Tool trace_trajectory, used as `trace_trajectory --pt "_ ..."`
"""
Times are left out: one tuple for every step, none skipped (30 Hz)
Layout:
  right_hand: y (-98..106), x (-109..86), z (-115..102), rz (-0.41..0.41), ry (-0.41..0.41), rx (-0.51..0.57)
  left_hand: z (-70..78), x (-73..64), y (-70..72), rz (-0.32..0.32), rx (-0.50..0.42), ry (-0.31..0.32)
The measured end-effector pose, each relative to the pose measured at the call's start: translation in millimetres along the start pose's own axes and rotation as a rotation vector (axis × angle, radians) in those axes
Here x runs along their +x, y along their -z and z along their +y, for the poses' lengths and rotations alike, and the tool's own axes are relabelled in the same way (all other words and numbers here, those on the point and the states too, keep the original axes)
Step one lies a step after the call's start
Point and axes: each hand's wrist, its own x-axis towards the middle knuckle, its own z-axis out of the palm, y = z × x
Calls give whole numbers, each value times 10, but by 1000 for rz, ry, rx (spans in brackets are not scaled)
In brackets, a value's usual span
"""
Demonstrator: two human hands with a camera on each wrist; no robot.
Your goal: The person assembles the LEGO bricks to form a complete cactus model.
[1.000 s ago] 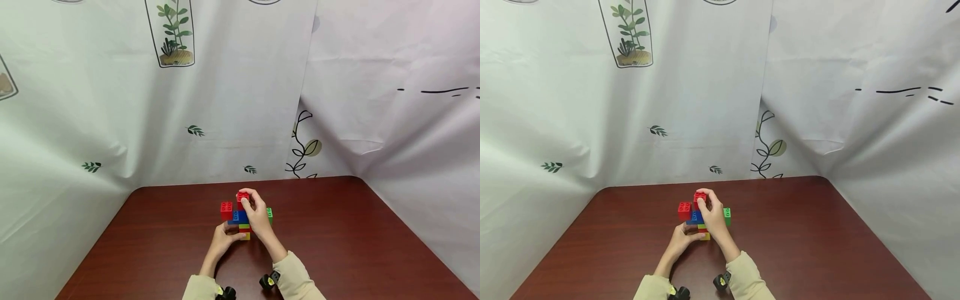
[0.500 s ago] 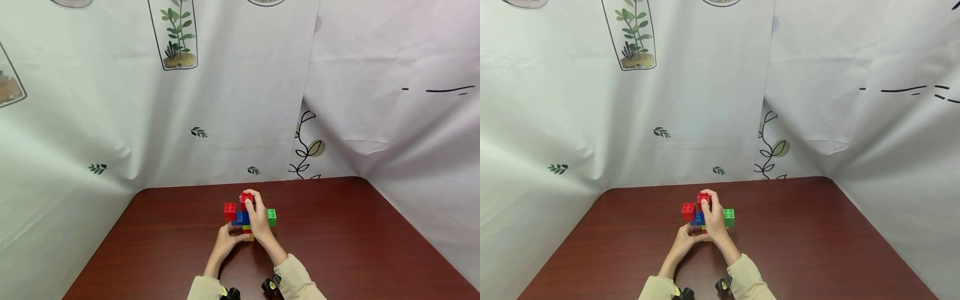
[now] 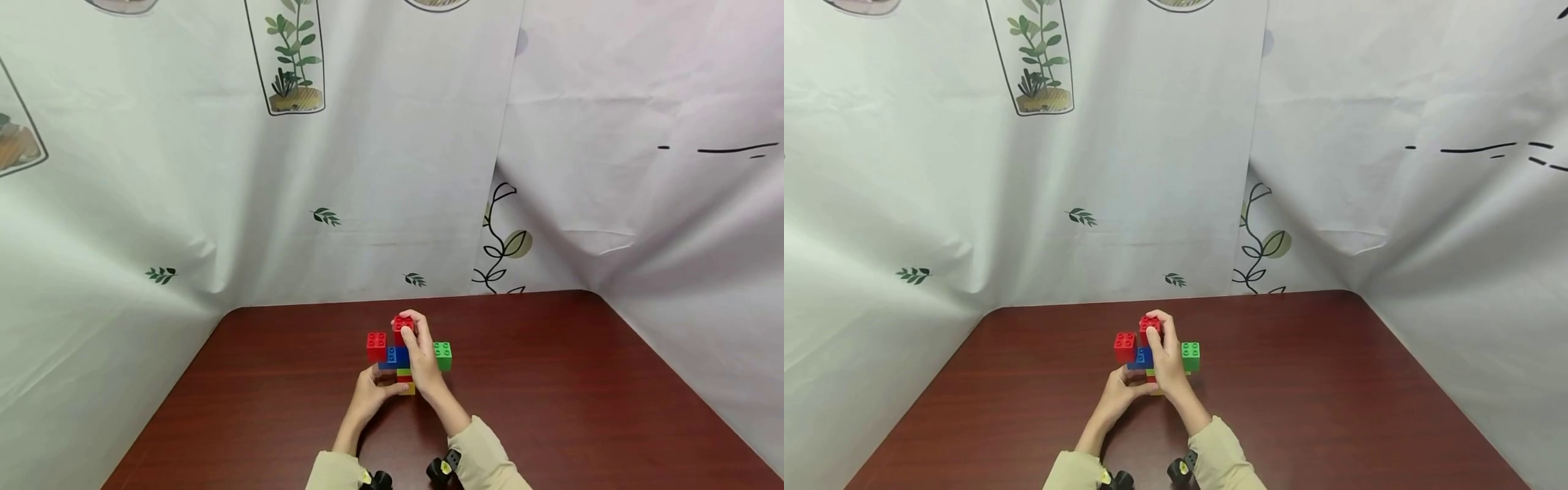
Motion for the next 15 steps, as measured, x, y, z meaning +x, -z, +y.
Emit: trace_trajectory --pt "-2 2 -2 2 -3 3 2 2 1 0 -1 2" --pt "-4 4 -6 5 -6 5 1 1 2 -1 -2 2" --pt "-6 4 -10 10 -12 3 0 0 3 -2 -1 1" --pt "-8 4 -19 15 -17 3 -2 -1 3 -4 -4 0" --pt "-10 4 -30 21 -22 2 -1 1 4 -4 -7 4" --pt "-12 4 -42 29 -29 0 -2 -1 4 -5 -11 4" --pt "-11 3 -54 37 -35 -7 1 0 3 -5 -13 7" --pt "-9 4 -63 42 -40 -15 1 1 2 -5 -15 9" --pt "-5 7 -71 46 -45 -26 1 5 0 -4 -18 11" --pt "1 12 -78 48 -50 -39 1 8 -1 -3 -20 11" --pt "9 16 -83 46 -50 -56 2 11 -2 -2 -20 12" --pt "20 24 -85 41 -50 -74 1 13 -3 -1 -19 12" --pt "32 31 -88 33 -51 -98 1 17 -4 1 -18 14" --pt "44 41 -88 23 -51 -124 -1 21 -4 2 -20 15" --pt "58 50 -97 12 -52 -151 -1 22 -3 3 -22 14"
